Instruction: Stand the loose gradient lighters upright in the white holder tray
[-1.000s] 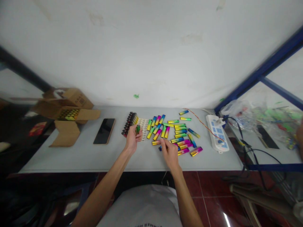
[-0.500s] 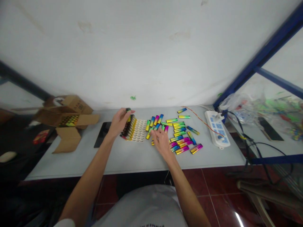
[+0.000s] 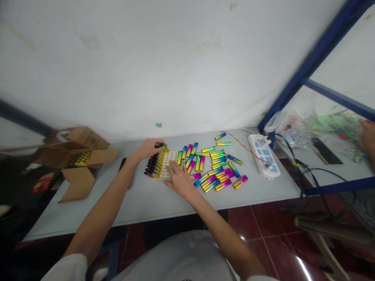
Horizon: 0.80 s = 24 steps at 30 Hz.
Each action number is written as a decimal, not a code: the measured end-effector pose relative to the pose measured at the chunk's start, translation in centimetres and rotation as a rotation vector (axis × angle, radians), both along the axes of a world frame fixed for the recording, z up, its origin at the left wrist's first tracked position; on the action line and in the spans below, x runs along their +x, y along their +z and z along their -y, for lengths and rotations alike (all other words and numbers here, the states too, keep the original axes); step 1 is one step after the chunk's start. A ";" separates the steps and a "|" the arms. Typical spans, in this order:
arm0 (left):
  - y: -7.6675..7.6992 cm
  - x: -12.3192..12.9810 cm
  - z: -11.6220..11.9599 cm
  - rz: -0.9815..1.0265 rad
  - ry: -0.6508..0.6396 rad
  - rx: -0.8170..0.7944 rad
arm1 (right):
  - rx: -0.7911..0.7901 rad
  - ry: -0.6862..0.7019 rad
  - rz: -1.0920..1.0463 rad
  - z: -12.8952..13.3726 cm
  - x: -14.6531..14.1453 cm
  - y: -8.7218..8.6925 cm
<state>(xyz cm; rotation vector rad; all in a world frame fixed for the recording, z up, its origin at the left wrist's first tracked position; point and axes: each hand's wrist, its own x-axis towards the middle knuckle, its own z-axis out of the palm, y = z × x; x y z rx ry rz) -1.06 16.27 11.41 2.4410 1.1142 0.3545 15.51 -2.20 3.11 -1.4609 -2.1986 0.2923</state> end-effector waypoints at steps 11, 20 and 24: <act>0.5 1.5 0.7 -0.301 -0.053 0.088 | -0.009 -0.006 0.000 -0.5 0.1 -0.6; 0.0 2.1 2.9 -0.255 -0.012 0.255 | 0.075 -0.040 -0.309 0.2 1.6 1.5; 0.2 3.4 6.6 -0.003 0.044 0.397 | 0.066 -0.273 -0.531 2.1 4.5 2.8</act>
